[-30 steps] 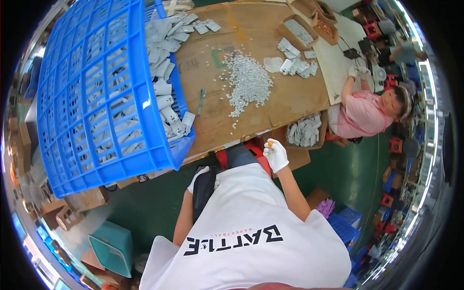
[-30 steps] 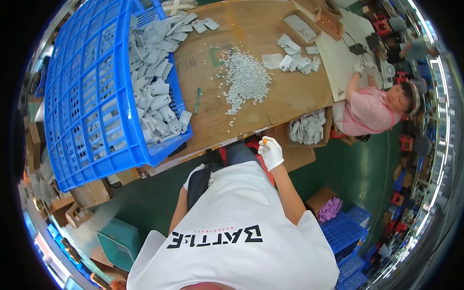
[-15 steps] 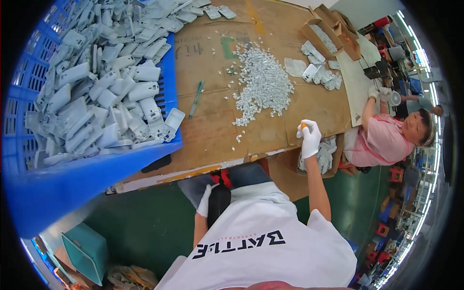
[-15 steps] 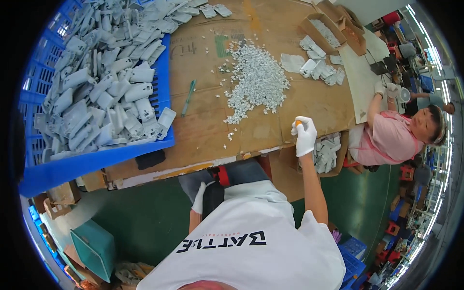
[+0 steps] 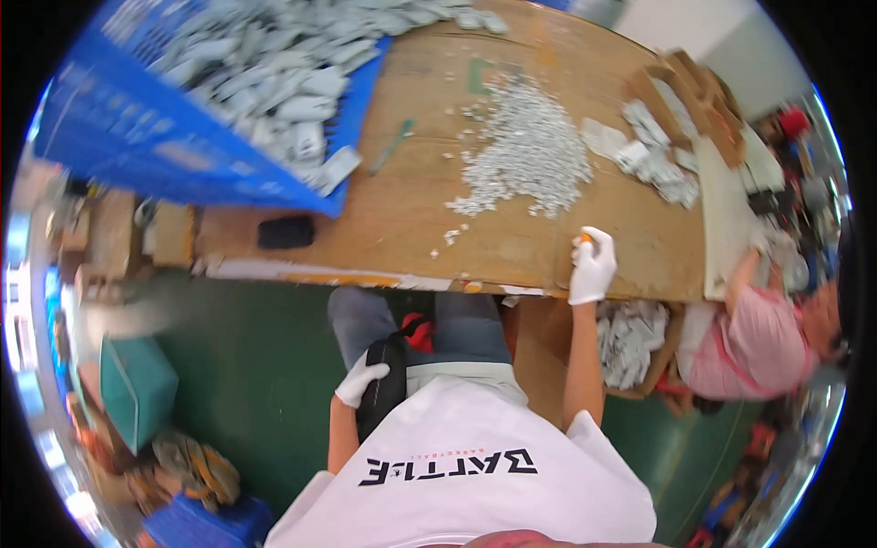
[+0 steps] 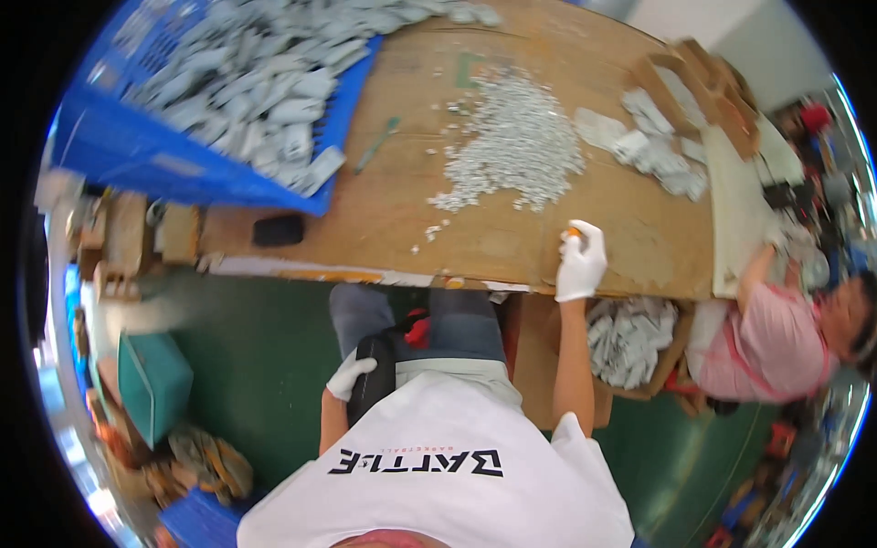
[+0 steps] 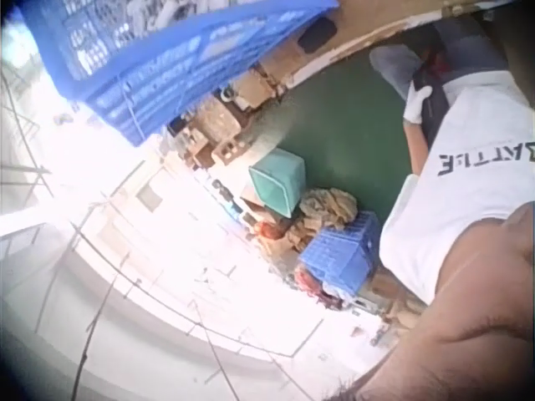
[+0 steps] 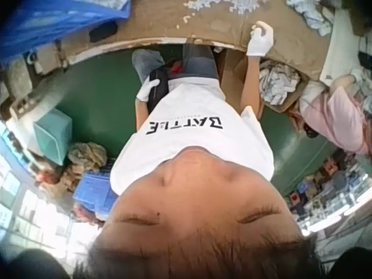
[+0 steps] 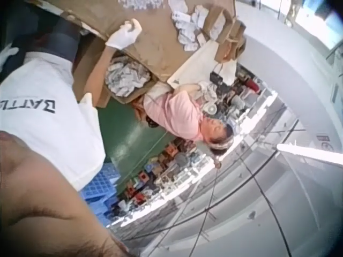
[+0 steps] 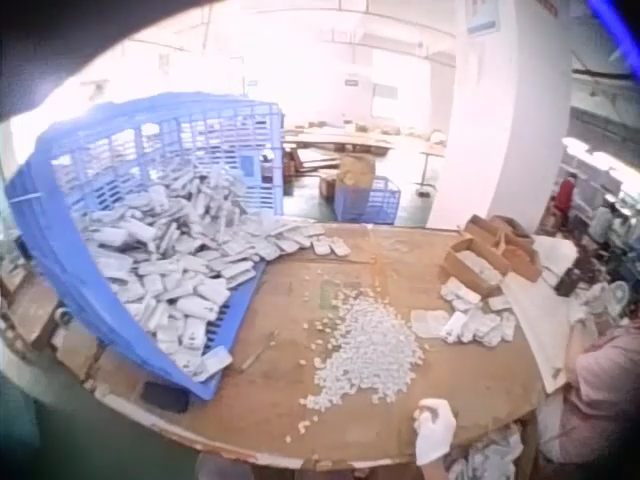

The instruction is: The person picks up a white plastic housing and a small orange component, fits the orange piece into the housing, and presses them together. After turning the assembly over to check it, they place the completed unit into a cardboard box.

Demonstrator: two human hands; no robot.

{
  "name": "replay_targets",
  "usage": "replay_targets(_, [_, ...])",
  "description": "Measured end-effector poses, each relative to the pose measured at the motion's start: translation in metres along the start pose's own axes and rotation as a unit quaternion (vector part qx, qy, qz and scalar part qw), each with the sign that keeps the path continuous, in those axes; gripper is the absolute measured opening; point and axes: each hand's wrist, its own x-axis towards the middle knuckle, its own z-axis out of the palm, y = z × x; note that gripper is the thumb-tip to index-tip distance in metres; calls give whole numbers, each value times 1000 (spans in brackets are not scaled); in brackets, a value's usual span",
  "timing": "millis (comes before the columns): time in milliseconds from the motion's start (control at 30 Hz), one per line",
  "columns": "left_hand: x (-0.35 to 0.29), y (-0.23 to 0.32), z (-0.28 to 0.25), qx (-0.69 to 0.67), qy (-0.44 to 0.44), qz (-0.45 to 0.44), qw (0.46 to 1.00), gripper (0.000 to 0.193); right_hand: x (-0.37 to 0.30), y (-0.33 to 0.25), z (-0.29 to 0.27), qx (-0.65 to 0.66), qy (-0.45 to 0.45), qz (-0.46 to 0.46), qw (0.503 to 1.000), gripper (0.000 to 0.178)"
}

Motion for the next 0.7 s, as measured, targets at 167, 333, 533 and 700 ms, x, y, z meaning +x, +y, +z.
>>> replay_targets(167, [-36,-6,-11,-63,145,39,987,42,-3,5,-14,47,-13,-18,999,22])
replay_targets(333, [-70,3,-10,-247,232,67,938,39,-5,-3,-6,42,-37,-27,998,21])
replay_targets(533, [-78,17,-42,-297,121,253,913,52,-3,0,-6,31,-33,-39,998,21])
replay_targets(700, [-96,83,-51,-363,88,376,848,31,-3,5,-4,21,-21,-35,999,20])
